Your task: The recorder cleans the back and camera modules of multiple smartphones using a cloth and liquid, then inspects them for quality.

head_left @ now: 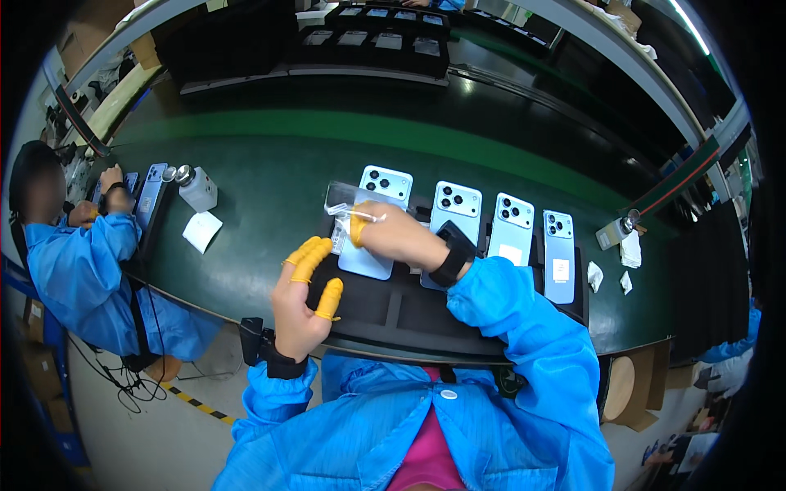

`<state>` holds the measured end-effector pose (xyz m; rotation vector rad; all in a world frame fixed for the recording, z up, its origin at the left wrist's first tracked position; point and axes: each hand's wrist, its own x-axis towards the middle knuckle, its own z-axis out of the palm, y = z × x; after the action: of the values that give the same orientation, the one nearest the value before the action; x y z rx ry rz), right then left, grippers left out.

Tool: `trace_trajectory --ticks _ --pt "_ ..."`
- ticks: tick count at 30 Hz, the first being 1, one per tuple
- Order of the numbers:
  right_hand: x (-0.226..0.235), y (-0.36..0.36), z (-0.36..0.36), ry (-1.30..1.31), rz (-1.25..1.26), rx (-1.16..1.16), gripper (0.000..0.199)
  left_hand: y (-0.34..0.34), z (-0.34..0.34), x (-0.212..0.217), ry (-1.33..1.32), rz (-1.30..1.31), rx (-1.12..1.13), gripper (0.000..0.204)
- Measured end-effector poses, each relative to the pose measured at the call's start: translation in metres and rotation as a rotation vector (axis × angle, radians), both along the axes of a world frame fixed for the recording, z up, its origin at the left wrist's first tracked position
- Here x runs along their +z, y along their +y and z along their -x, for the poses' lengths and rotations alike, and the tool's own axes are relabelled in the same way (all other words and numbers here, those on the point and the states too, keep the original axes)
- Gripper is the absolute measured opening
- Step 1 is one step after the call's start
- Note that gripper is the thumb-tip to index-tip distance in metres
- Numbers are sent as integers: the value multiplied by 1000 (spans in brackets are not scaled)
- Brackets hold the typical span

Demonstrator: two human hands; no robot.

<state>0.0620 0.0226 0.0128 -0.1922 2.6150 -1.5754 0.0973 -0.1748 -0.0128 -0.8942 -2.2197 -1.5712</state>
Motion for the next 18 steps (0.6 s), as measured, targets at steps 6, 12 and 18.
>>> trace_trajectory --ticks 6,12,18 --pt "0 19 11 -375 713 -81 13 6 -4 13 276 490 -152 63" --pt "111 117 -47 205 1159 -486 25 9 -3 12 215 588 -170 67" --pt "158 325 -331 753 1151 -365 42 23 -11 18 195 605 -78 63"
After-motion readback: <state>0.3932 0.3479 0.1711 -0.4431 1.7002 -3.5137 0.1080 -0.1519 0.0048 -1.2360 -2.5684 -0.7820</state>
